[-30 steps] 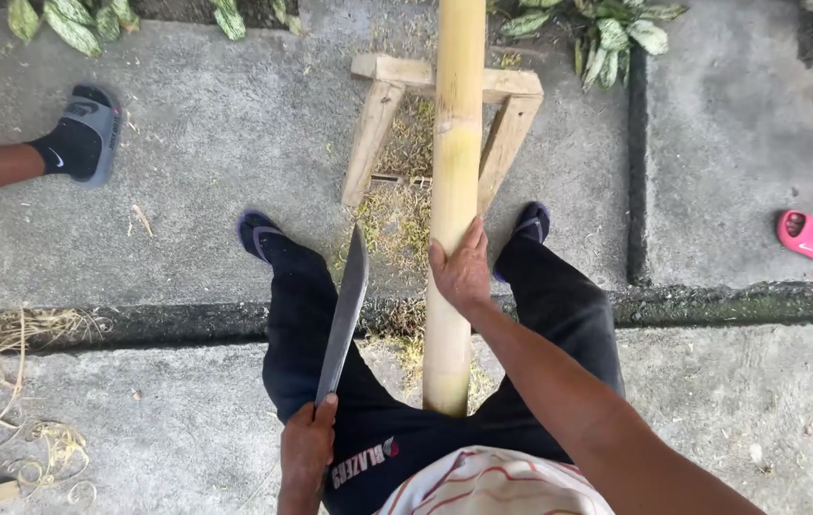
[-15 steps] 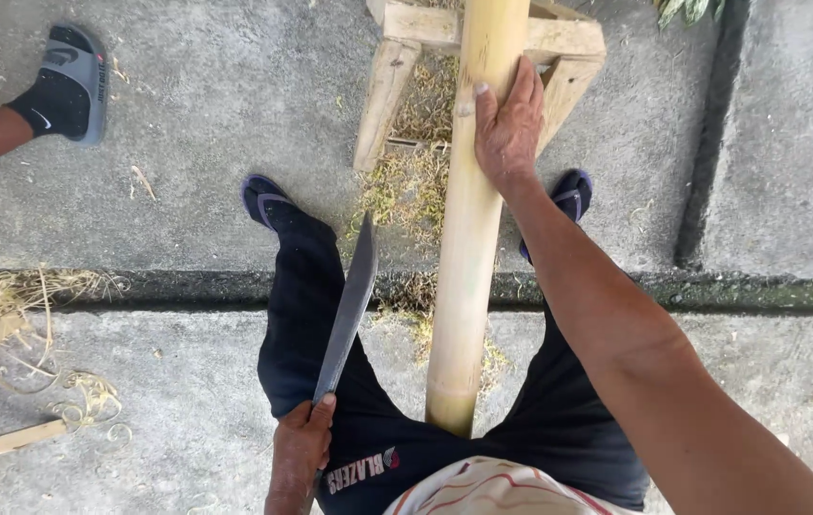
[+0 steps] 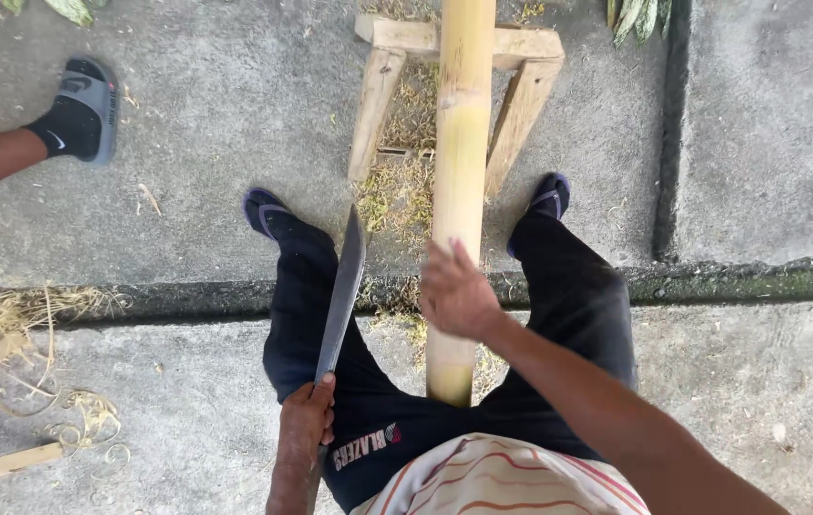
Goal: Scraping the outer green layer from a bamboo pole using a machete.
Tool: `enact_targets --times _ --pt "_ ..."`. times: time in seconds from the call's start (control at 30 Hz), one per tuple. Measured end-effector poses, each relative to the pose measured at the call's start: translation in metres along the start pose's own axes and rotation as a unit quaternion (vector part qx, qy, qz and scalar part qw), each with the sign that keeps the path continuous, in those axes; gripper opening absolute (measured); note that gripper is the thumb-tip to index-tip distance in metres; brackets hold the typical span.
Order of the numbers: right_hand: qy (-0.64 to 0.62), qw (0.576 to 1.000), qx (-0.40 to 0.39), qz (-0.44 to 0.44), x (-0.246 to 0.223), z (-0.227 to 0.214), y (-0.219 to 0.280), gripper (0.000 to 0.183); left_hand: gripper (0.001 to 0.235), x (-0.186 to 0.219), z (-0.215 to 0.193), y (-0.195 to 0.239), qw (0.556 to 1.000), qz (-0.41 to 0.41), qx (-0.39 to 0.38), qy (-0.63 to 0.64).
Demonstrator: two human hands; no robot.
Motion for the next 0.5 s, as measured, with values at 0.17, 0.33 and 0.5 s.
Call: enact_targets --times 0.17,0.33,0.5 --pt "-0.058 0.991 0.063 -0.106 -0.072 0.057 0.049 0.045 0.047 -0.014 -0.007 -0.003 1.000 0.024 -0.007 -0.006" --pt "-0.068 0.942 0.254 -0.210 -0.098 0.072 0.083 0.030 0.047 -0.012 -0.006 -0.002 0.999 0.037 -0.015 -0.006" --pt "-0.140 0.981 0.062 -0.117 -0.021 0.092 0.013 0.057 0.048 0.002 -0.005 0.008 0.999 0.027 0.001 -0.034"
Point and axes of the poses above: each hand's wrist, its own y-axis away from the middle knuckle, its own z-axis out of the palm, x = y × z, the point moved 8 cm from there along -y, towards the middle knuckle, and after that the axes turned 1 degree about -x, right-handed, at the moved point
